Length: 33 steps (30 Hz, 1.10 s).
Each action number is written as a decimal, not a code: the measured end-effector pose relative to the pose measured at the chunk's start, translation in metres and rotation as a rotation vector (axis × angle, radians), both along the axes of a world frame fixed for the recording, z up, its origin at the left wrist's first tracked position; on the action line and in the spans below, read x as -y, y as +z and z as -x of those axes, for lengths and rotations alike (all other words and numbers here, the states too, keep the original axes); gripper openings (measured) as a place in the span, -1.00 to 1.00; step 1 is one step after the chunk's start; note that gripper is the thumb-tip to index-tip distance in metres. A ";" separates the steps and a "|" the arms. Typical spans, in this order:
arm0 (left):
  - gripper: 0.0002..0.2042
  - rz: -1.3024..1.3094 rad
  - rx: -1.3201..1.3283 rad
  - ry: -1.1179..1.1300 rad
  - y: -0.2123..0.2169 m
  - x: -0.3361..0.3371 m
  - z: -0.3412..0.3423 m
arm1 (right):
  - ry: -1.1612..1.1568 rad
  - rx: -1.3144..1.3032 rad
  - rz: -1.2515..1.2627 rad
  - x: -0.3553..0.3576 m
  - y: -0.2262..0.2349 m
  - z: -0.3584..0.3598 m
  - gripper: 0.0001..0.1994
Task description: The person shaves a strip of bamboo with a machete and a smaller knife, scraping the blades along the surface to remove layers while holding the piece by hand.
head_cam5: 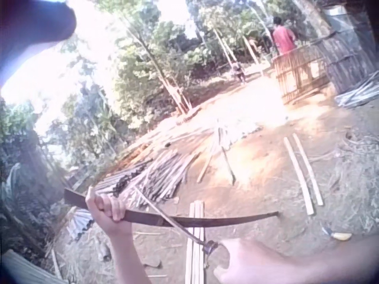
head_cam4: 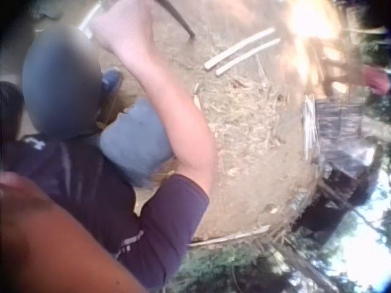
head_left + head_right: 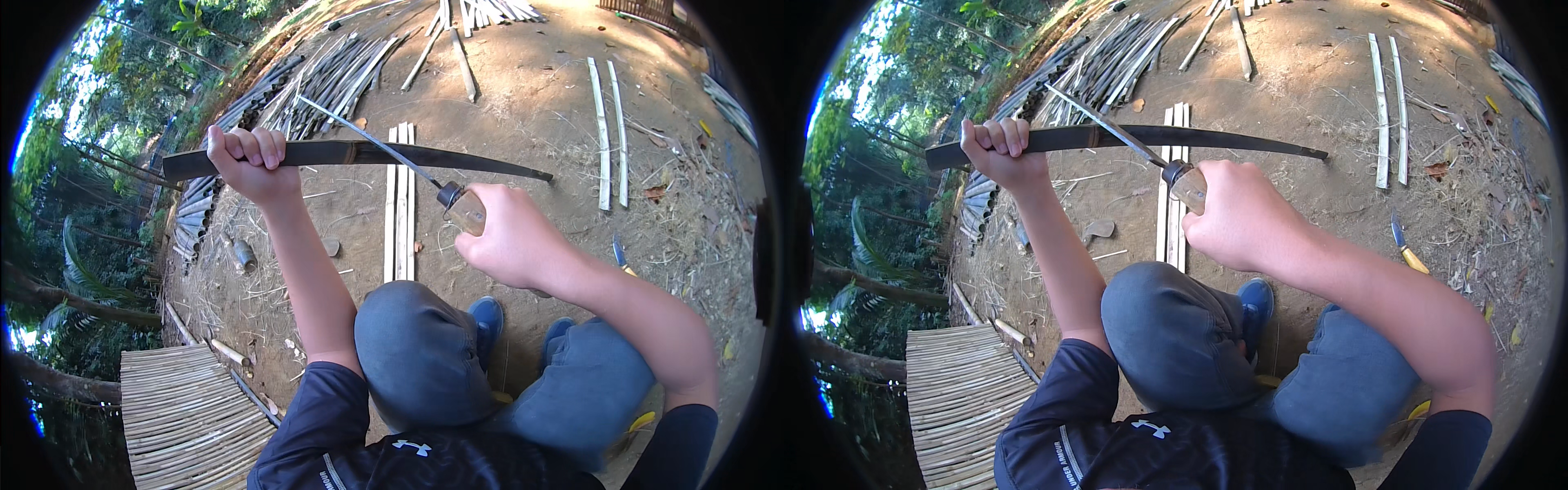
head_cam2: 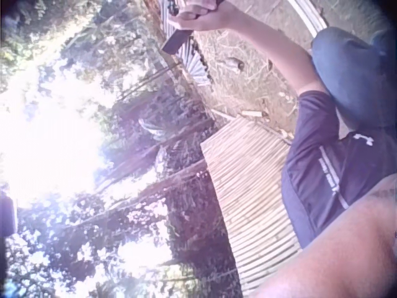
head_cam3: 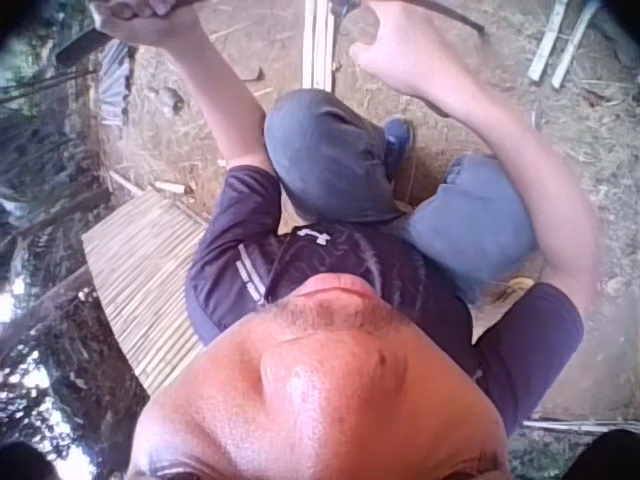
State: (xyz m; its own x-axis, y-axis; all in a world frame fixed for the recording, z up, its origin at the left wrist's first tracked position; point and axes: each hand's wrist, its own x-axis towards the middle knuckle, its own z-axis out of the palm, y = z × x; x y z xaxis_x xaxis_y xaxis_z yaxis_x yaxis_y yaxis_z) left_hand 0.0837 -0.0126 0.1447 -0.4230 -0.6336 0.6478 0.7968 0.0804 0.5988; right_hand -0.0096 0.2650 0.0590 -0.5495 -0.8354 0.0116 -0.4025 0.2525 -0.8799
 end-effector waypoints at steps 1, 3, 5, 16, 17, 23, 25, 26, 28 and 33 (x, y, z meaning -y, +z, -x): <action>-0.56 0.017 0.005 -0.011 0.001 0.002 -0.003 | 0.033 0.043 -0.026 -0.002 0.010 -0.001 -0.81; -0.56 0.021 0.015 0.025 0.001 -0.003 -0.001 | 0.072 0.088 -0.071 -0.004 0.011 0.006 -0.83; -0.55 0.017 0.011 0.018 0.001 0.001 -0.006 | 0.027 0.114 -0.078 -0.002 0.010 0.002 -0.84; -0.52 0.051 -0.021 -0.050 -0.003 -0.004 -0.012 | 0.037 0.016 -0.156 -0.013 0.015 -0.007 -0.77; -0.52 0.059 -0.025 -0.070 0.000 -0.001 -0.012 | 0.065 -0.001 -0.144 -0.014 0.019 -0.006 -0.77; -0.50 0.015 -0.029 -0.013 -0.003 -0.005 -0.010 | 0.000 0.040 -0.232 -0.014 0.000 0.009 -0.76; -0.50 0.027 -0.028 -0.054 -0.007 -0.001 -0.013 | 0.036 0.033 -0.275 -0.019 0.007 0.004 -0.75; -0.50 0.023 -0.030 -0.043 -0.009 0.002 -0.011 | 0.048 0.023 -0.272 -0.018 0.005 0.006 -0.74; -0.51 0.028 -0.030 -0.021 -0.006 0.004 -0.010 | 0.072 0.005 -0.253 -0.016 -0.003 0.011 -0.72; -0.52 0.003 -0.038 0.008 -0.011 0.018 -0.014 | 0.010 0.027 -0.318 -0.009 -0.018 0.022 -0.72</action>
State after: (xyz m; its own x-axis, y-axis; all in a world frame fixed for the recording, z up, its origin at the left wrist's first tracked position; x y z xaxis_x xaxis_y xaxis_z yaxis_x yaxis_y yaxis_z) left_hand 0.0980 -0.0308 0.1338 -0.3928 -0.6346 0.6656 0.8184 0.0889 0.5678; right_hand -0.0312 0.2735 0.0410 -0.5378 -0.8002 -0.2654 -0.3838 0.5126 -0.7681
